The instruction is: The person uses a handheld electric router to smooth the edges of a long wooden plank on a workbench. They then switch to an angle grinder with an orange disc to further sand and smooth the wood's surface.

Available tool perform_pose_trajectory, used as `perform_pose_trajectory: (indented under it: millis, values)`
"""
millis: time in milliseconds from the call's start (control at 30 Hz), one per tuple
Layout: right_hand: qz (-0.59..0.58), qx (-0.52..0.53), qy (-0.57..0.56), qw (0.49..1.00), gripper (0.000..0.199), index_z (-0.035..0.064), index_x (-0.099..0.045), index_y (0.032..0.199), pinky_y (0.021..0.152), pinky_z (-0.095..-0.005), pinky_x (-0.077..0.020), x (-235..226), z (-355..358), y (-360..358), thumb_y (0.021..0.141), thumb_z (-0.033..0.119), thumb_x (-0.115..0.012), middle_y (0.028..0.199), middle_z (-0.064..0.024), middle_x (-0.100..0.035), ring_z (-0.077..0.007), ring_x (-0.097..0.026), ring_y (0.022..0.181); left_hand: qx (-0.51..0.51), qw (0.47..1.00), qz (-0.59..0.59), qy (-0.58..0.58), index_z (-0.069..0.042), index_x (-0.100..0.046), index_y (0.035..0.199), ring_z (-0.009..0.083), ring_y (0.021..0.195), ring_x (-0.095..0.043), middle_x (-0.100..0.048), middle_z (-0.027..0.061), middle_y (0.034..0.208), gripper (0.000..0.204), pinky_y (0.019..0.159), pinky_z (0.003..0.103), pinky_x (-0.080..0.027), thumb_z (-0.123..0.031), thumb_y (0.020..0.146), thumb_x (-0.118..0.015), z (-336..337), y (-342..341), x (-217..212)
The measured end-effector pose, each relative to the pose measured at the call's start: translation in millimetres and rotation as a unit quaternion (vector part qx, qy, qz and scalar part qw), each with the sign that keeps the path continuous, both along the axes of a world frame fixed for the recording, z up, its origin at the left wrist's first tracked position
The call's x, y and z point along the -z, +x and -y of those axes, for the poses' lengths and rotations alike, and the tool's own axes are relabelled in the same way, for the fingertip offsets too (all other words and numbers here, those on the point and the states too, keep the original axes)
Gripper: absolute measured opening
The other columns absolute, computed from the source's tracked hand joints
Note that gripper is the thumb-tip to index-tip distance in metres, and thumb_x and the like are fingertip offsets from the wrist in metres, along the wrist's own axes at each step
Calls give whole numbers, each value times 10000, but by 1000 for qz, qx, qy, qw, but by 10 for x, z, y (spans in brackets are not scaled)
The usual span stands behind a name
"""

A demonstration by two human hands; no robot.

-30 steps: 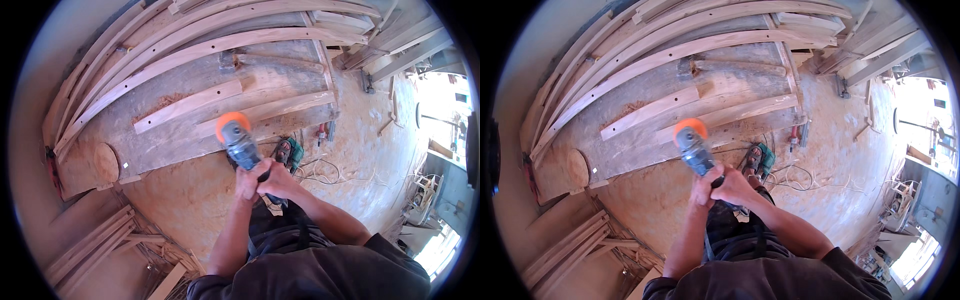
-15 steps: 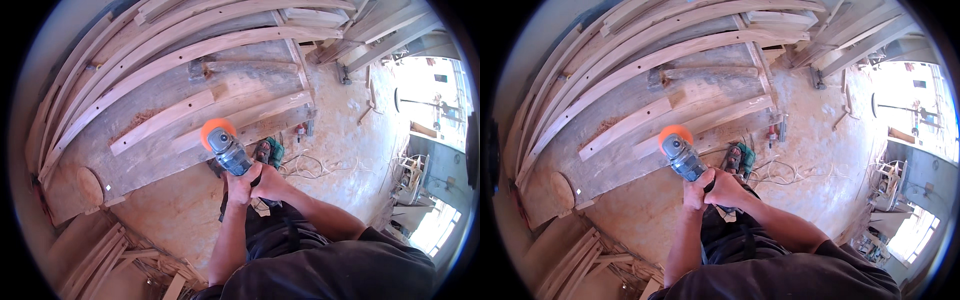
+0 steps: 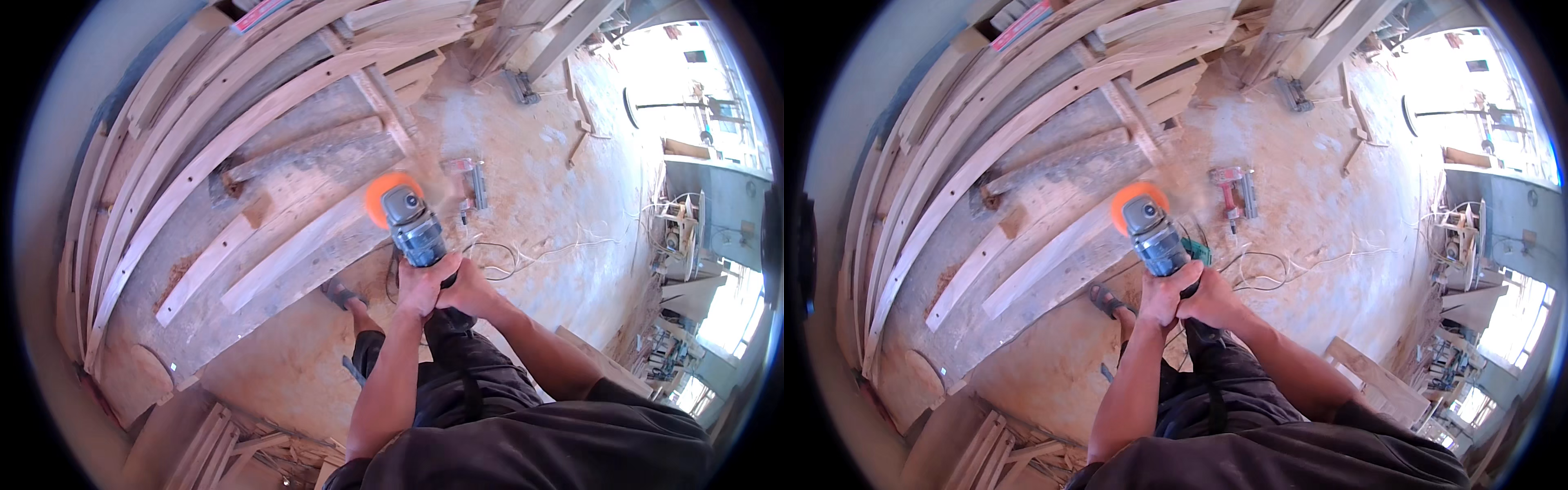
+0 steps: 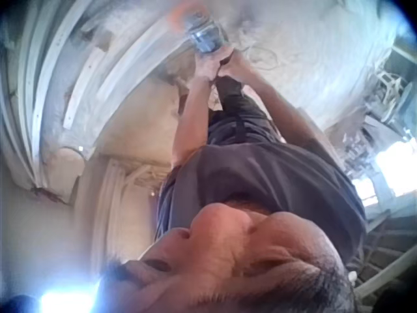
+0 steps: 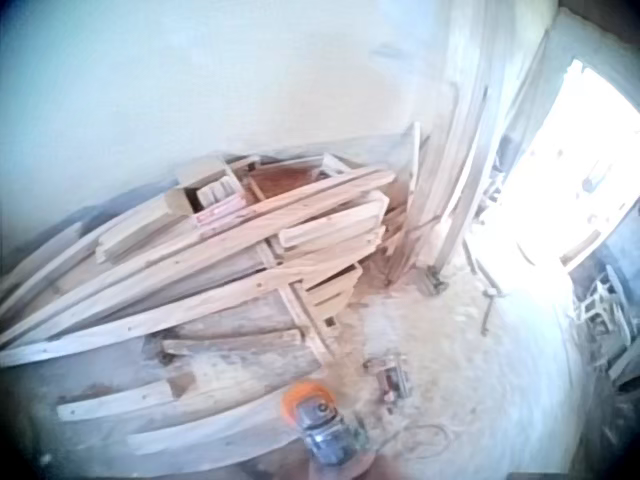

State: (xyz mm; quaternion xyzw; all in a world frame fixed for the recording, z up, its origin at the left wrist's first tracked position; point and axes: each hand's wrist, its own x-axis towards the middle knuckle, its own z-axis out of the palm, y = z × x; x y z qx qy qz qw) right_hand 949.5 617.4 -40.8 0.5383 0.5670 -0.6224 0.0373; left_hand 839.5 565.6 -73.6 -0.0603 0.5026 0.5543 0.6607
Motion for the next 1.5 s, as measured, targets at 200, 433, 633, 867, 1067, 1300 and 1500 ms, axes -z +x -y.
perform_pose_trajectory:
  millis: [200,433,633,867,1067,1300,1500]
  values:
    - [-42,148,-17,988,405,-44,-656,1038,689,-318,-546,-114,-401,456,687,127,-764,790,-87,-693,-171,-683,749,158,977,-141,5,54,-657,1226,245,1022,-667,-697,162,1160,576,905,379,-530,-263,787,-853,-597,255,-69]
    - [-35,266,-56,962,280,-29,-617,888,599,-350,-533,-151,-396,936,661,101,-716,739,-109,-652,-212,-650,617,72,558,-827,-14,4,-641,1144,375,1210,-522,-595,166,1211,458,1043,495,-421,-88,728,-809,-187,-662,171]
    - [6,262,-61,963,274,-31,-606,895,596,-356,-536,-43,-182,1228,663,71,-709,736,-111,-647,-215,-655,620,282,563,-771,98,-36,-704,1019,312,1102,-565,-646,100,1179,268,950,492,-465,-85,765,-772,116,-1601,368]
    - [5,282,-82,956,303,-38,-593,924,596,-363,-538,-19,57,1260,658,65,-698,742,-116,-648,-220,-655,612,318,515,-793,65,-35,-654,1186,340,1141,-528,-600,119,1194,395,984,474,-452,-70,808,-759,83,-1750,6]
    - [3,276,-74,958,314,-34,-586,936,584,-364,-540,-129,114,1123,663,64,-705,735,-113,-640,-222,-657,603,266,553,-788,44,-31,-612,1244,378,1121,-523,-562,142,1131,478,1001,494,-437,29,779,-703,201,-1593,348]
    - [16,228,-61,972,313,-24,-584,924,571,-368,-551,-291,263,777,664,80,-725,729,-108,-638,-222,-662,592,158,552,-818,-4,5,-540,1344,403,1223,-486,-559,179,1288,609,1081,543,-373,-78,780,-754,379,-1363,252]
    - [-40,84,-13,996,360,0,-621,991,658,-315,-538,-332,546,66,661,88,-736,786,-73,-665,-169,-656,696,-49,956,-289,-12,24,-624,1250,212,1027,-620,-675,90,1092,474,952,375,-489,-238,892,-790,1019,-483,-231]
